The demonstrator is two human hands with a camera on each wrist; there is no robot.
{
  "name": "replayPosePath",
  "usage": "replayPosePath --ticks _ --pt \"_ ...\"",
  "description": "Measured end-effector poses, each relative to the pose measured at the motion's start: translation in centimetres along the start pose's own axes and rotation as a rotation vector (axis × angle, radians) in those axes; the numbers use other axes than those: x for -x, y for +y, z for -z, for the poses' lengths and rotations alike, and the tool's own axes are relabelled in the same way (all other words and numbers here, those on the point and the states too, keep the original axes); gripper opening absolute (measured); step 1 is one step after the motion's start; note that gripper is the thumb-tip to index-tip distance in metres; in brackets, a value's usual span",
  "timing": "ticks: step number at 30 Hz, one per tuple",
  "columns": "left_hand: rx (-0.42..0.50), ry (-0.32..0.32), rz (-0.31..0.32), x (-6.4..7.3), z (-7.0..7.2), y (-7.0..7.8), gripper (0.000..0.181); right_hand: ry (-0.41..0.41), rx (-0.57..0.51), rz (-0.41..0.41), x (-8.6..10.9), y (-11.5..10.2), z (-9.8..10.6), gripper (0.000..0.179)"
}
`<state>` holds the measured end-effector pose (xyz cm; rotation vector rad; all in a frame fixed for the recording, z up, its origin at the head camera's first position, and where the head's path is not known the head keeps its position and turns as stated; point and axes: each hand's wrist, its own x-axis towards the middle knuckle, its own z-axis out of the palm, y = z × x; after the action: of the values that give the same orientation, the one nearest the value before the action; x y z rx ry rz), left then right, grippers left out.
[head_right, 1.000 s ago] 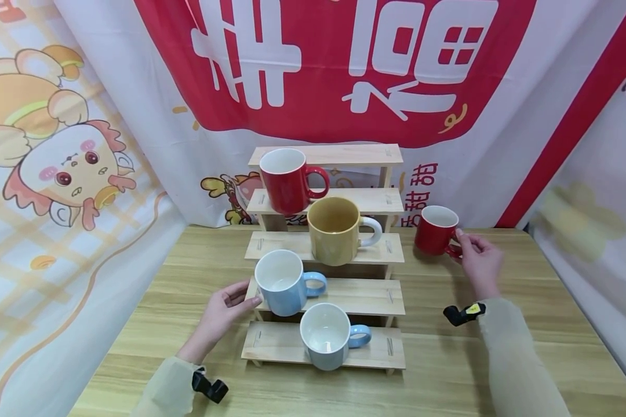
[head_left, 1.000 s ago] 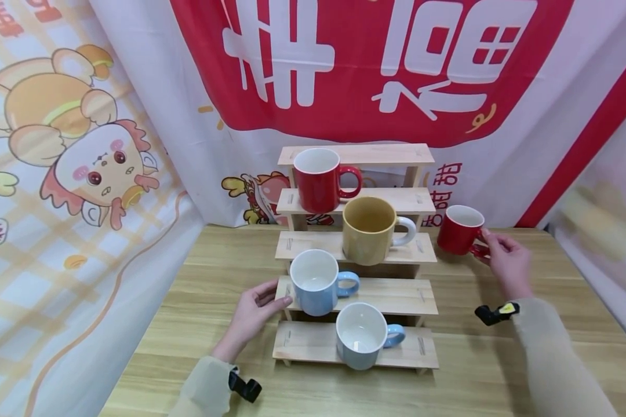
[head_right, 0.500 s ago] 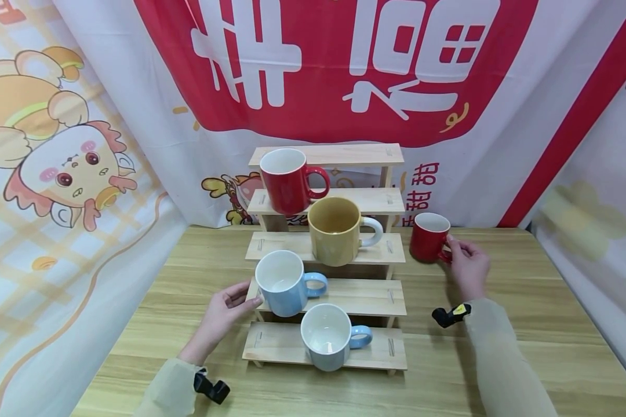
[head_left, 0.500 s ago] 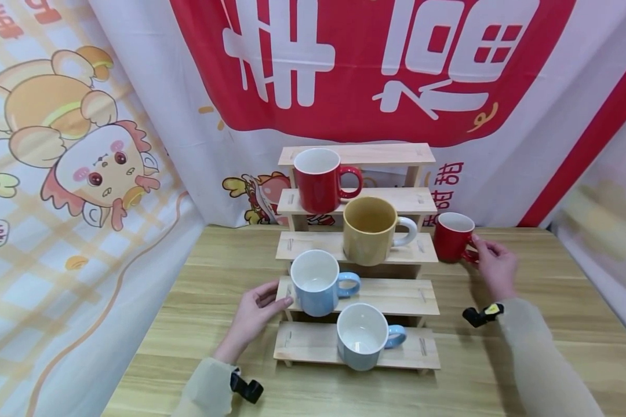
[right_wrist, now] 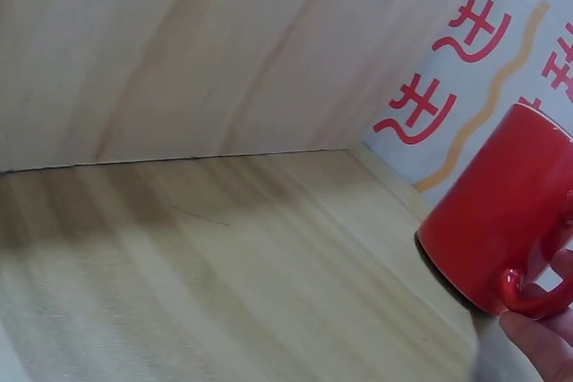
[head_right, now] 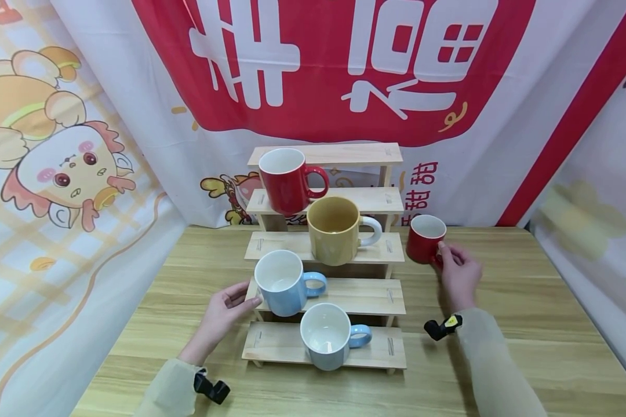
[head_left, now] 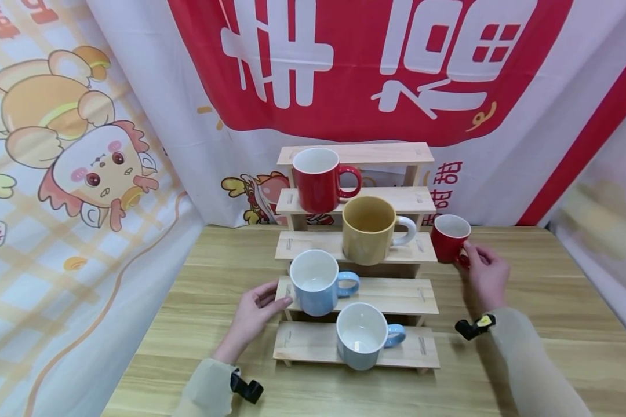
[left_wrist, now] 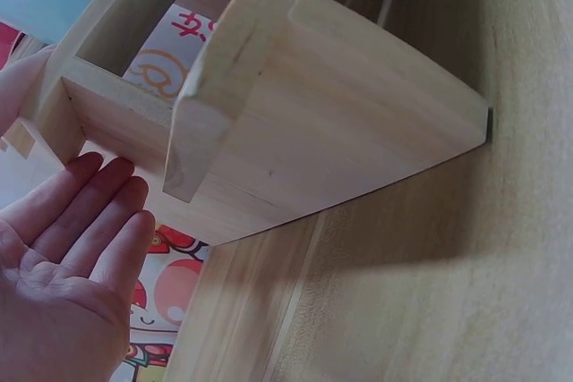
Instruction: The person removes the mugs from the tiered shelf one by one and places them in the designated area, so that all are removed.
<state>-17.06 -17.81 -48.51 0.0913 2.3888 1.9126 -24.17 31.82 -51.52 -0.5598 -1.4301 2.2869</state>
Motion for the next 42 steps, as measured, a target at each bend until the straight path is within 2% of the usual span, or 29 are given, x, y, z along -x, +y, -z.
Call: replayPosePath --ticks 5,7,11,13,18,20,24,27,29,33,36,42 --pt "0.000 0.000 0.007 0.1 -0.1 0.1 0.061 0.061 0.195 0.040 0.0 0.3 0.4 0.039" --pt "-0.005 0.001 0.007 0.1 -0.1 0.1 0.062 0.078 0.231 0.051 0.0 0.5 0.5 0.037" --pt "-0.012 0.005 0.002 0.1 0.0 0.1 0.063 0.082 0.254 0.073 0.1 0.8 0.7 0.037" --pt "-0.011 0.004 0.001 0.1 0.0 0.1 0.063 0.087 0.298 0.090 0.1 0.8 0.7 0.039" --pt "-0.004 0.000 0.004 0.2 -0.1 0.2 0.061 0.062 0.268 0.010 0.3 0.0 1.0 0.051" --pt "-0.004 0.001 0.004 0.2 -0.1 0.1 0.062 0.063 0.290 -0.001 0.4 -0.8 1.1 0.051" --pt "-0.009 0.001 0.000 0.1 -0.1 0.0 0.063 0.108 0.410 0.076 0.3 -3.2 0.9 0.037" --pt "-0.004 0.002 0.001 0.1 0.0 -0.1 0.064 0.094 0.351 0.115 0.4 -5.3 0.3 0.028" --pt "0.002 0.004 0.003 0.0 0.0 -0.2 0.064 0.075 0.352 0.156 0.6 -6.6 -0.3 0.031" --pt "-0.004 0.011 0.005 -0.1 0.1 -0.4 0.065 0.043 0.532 0.252 1.6 -9.2 -1.8 0.048" --pt "-0.005 0.014 0.012 -0.1 0.0 -0.5 0.065 -0.005 0.668 0.299 2.8 -10.9 -3.1 0.054" --pt "-0.010 0.012 0.005 -0.1 0.0 -0.4 0.066 -0.175 0.744 0.335 6.0 -14.0 -6.4 0.053"
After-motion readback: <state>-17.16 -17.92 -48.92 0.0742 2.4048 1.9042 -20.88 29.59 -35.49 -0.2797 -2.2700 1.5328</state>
